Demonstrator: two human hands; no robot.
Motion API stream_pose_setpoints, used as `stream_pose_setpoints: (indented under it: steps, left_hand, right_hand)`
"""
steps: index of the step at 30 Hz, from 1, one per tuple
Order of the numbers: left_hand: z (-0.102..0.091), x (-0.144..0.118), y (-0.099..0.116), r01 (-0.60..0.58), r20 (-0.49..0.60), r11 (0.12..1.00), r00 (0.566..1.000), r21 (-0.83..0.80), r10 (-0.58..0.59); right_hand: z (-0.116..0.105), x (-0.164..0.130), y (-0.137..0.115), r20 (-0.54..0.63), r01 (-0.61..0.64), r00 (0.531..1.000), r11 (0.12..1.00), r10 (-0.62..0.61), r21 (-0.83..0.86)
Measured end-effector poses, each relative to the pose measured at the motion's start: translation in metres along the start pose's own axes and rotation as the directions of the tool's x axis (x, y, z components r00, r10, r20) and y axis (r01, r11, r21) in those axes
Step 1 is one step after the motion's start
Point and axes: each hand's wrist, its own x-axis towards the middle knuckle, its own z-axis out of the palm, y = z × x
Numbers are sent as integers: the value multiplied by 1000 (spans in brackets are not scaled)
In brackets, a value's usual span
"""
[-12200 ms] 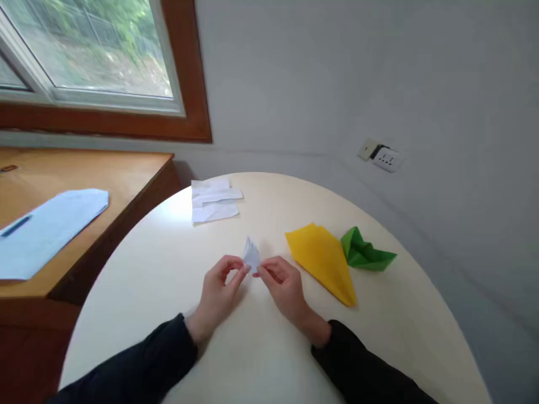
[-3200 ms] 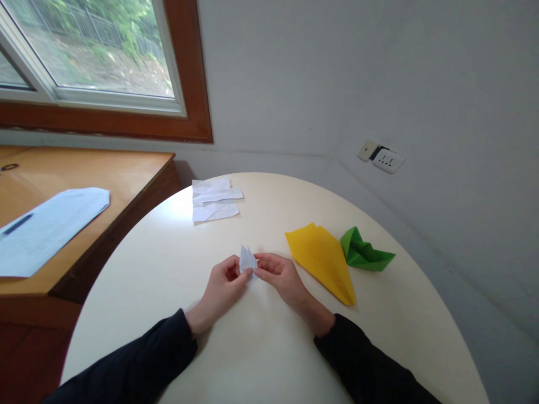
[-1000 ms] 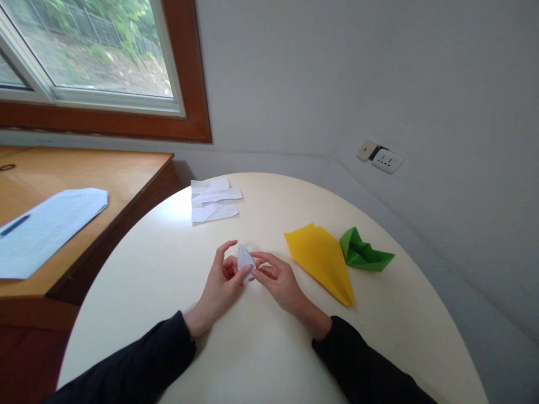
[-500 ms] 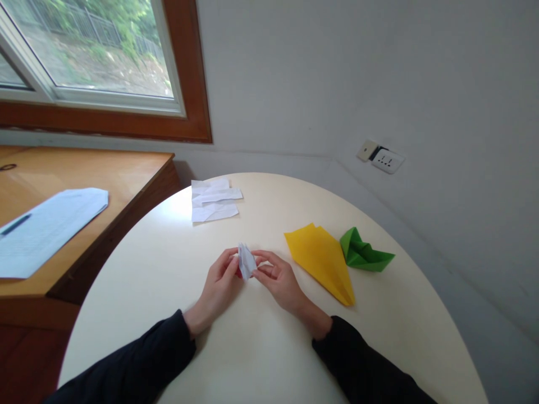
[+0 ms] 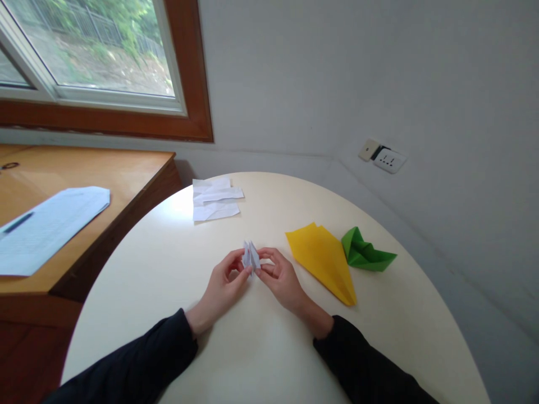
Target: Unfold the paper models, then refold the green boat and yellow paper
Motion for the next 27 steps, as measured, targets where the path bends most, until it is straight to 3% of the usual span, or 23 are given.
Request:
stream_pose_setpoints:
  steps: [13, 19, 27]
  left_hand:
    - [-4, -2, 1, -131, 28, 991, 991, 5, 131]
    - [-3, -3, 4, -295, 21, 954, 955, 56, 295]
    - [-6, -8, 7, -359, 43, 922, 933, 143, 357]
  right_hand:
    - [-3, 2, 7, -21, 33, 999, 998, -32, 50]
    - [-4, 1, 3, -21, 60, 998, 996, -59, 64]
    - [-4, -1, -6, -17, 59, 998, 998, -58, 21]
